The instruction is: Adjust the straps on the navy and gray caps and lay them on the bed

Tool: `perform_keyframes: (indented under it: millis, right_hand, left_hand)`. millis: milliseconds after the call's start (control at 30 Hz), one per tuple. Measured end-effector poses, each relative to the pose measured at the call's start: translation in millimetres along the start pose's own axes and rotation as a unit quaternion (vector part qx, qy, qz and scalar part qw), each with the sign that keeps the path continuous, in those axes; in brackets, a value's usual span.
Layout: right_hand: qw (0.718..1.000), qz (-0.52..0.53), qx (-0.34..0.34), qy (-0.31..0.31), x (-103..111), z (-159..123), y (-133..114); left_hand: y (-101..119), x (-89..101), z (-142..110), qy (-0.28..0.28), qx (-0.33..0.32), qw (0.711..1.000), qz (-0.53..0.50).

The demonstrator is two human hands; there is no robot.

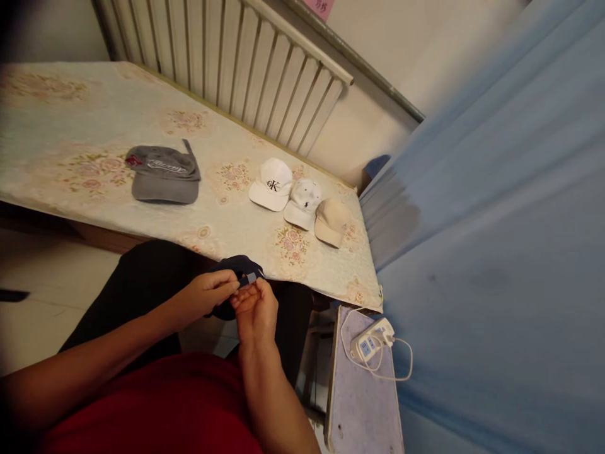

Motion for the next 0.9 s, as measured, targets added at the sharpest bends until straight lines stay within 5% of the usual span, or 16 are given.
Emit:
perform_keyframes:
  millis: [900]
  right_hand:
    - [0.991,-0.076,0.111,0.004,-1.0,-4.0,-10.9]
  left_hand:
    - [-4.3,1.3,4.3,0.022,-0.018,1.000,-0.004]
Point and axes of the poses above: each hand's wrist, its own z-axis towards the middle knuckle, its own x-axis out of the back of the hand, y = z × x, the point moved 9 cm from there along z, towards the middle knuckle, and after that the axes turned 1 degree about z, right-handed, at the moved point
